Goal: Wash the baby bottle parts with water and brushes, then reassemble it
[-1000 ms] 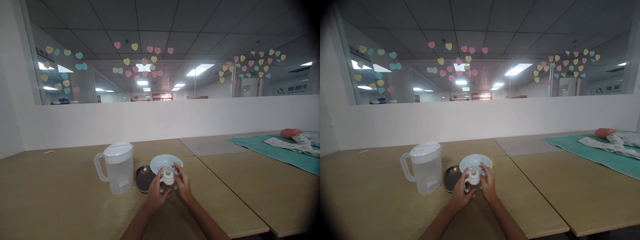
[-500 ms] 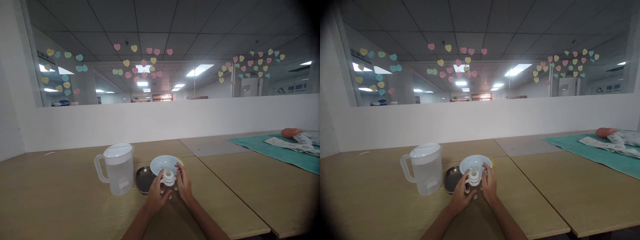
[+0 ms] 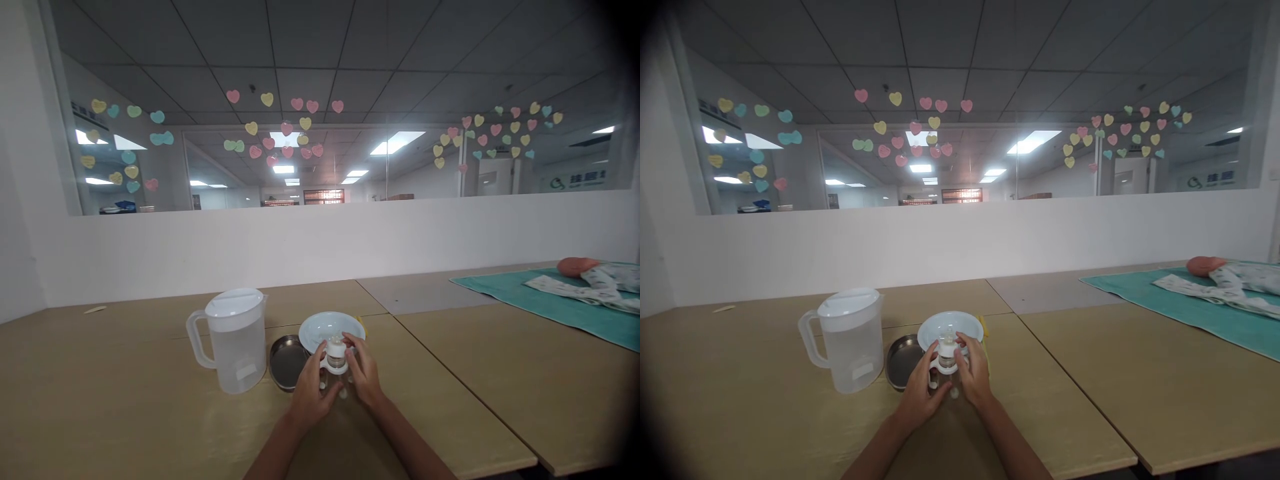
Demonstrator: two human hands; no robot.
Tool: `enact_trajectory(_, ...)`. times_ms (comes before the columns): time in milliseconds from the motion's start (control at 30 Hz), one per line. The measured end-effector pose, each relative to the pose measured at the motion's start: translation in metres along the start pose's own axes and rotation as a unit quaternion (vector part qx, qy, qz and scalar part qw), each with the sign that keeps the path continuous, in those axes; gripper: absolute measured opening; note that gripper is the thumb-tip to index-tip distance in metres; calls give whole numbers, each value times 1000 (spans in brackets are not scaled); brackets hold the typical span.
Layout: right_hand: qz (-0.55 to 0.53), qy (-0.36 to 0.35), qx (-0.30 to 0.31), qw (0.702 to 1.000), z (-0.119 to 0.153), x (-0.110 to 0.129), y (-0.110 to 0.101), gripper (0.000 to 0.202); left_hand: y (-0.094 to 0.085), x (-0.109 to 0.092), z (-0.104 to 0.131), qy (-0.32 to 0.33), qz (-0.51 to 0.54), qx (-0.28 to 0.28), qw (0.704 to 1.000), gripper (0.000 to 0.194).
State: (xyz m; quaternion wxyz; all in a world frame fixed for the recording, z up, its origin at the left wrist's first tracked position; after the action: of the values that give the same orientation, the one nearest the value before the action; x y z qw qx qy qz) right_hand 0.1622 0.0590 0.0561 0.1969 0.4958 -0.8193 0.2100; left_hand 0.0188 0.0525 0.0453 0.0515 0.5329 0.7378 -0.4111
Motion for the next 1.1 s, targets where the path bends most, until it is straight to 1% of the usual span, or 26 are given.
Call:
enact_trajectory(67,13,-22,39,999,1,7,8,36,0,0,0,3,-2,1,1000,71)
enact_trajectory(133,28,-24,56,998,2,10,13,37,1,0,0,5,-6,2,1000,70)
enact_trajectory(300,19,-28,33,999,3,15,9,36,3,2,0,1,-12,9,1000,72)
enact_trajectory(367,12,-25,6,1000,3,14,3,38,3,1,1,0,-9,11,1000,73)
enact_trajectory(467,-14,9,-52,999,4,5,-6,42,2,0,0,0,-7,10,1000,72)
enact_trajectory(567,-81,45,-96,991,6,-8,-8,46,2,0,0,-2,-9,9,1000,72)
enact_trajectory(633,-120,53,-115,985,8,-12,-6,47,2,0,0,-2,-9,8,1000,72)
enact_trajectory(767,-127,34,-172,976,10,-9,-12,44,2,-1,0,0,-8,11,1000,72)
enact_trajectory(967,-93,6,-275,957,9,-4,-39,43,1,0,1,2,-11,3,1000,72)
enact_trajectory(1100,-76,-4,-305,949,-6,-4,-50,43,3,0,3,17,-13,4,1000,73)
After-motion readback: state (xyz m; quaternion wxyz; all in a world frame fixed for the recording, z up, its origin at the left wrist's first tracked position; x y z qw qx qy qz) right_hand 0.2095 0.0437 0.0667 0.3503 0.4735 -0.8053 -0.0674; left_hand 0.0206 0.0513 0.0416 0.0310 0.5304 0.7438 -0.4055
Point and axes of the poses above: each hand's wrist, its own z-axis away from the middle knuckle, its own y-axis out of the palm, x = y × z, the point moved 9 cm from there along -z, towards the middle knuckle, and after that the axes turned 2 degrees about -y, right-handed, at the moved point
